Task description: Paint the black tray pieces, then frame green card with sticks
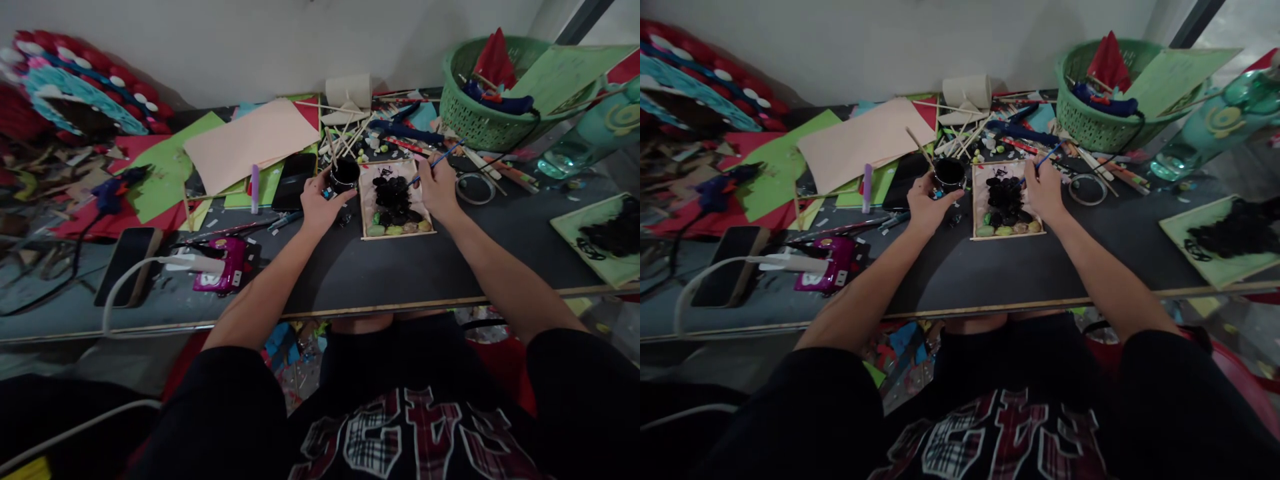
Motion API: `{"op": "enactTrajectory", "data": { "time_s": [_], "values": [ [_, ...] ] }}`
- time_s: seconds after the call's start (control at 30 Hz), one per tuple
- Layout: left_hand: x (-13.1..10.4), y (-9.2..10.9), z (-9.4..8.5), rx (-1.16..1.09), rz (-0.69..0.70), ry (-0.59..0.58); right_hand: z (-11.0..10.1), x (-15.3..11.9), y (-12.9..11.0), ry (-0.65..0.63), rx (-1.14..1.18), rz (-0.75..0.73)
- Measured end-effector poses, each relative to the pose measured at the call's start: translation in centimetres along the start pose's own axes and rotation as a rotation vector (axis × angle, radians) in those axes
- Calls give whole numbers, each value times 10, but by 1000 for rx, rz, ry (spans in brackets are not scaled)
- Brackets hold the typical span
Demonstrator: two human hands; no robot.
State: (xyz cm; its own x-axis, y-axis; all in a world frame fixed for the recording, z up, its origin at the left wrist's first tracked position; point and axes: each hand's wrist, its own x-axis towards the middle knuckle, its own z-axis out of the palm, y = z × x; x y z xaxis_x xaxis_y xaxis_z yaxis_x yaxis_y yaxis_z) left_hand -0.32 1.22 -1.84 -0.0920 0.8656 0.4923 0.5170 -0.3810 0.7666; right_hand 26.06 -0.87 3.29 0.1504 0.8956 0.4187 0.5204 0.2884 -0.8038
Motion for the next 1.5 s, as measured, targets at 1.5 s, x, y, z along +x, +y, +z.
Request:
{"op": "enactTrajectory", "data": {
  "time_s": [1.5],
  "values": [
    [1, -5, -2, -5, -6, 7, 5, 29, 13, -107, -39, -62]
  ]
}}
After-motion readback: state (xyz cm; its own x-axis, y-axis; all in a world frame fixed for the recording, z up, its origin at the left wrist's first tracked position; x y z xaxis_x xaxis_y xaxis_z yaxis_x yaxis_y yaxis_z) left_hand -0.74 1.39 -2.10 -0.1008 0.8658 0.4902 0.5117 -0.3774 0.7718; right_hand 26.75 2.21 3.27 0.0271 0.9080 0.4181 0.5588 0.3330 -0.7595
